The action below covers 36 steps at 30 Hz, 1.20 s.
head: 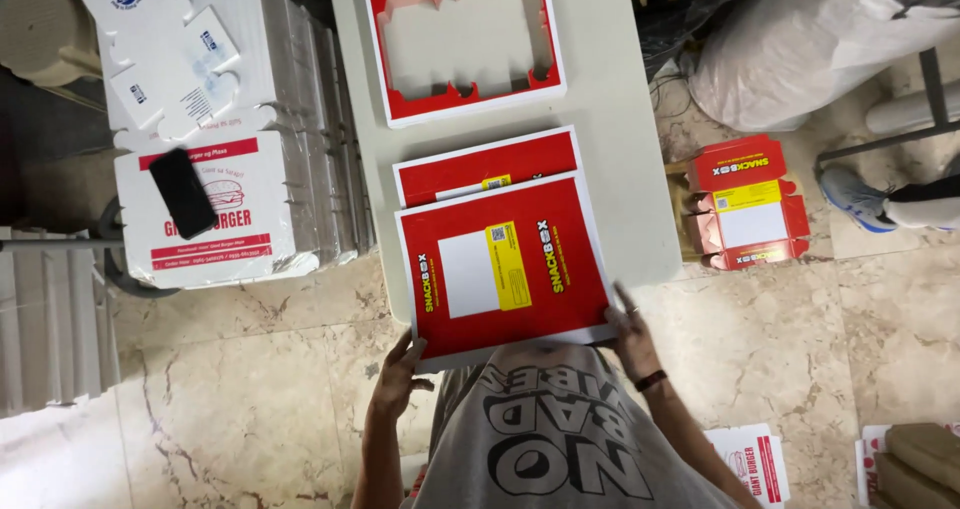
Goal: Punching out perforated sections from cardboard box blanks and stacking the pieces.
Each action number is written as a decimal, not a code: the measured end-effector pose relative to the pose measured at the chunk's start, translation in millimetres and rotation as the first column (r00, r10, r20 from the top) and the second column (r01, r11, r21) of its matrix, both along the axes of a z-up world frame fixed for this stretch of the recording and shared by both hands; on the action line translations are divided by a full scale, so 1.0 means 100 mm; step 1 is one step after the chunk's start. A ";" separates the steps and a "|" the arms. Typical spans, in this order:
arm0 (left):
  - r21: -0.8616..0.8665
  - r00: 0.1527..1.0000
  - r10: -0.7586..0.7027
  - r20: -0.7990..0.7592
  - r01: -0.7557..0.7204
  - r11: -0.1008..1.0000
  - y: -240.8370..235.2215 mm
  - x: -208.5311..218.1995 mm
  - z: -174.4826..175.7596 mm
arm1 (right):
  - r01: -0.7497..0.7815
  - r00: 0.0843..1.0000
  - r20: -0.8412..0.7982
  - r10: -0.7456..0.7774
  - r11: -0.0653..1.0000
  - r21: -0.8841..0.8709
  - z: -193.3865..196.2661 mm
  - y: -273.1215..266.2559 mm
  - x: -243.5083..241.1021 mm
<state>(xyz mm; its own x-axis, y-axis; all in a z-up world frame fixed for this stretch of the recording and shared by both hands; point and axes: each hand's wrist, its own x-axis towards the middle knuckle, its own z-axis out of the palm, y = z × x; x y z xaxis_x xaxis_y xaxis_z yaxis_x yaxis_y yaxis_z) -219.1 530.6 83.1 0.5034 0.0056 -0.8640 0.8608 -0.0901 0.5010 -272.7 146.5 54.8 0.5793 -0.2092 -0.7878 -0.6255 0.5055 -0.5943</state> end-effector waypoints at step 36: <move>-0.319 0.937 0.240 0.252 -0.154 0.935 -0.02 0.28 -0.39 | 0.230 0.962 0.168 -0.215 0.971 -0.072 -0.47 0.25 0.09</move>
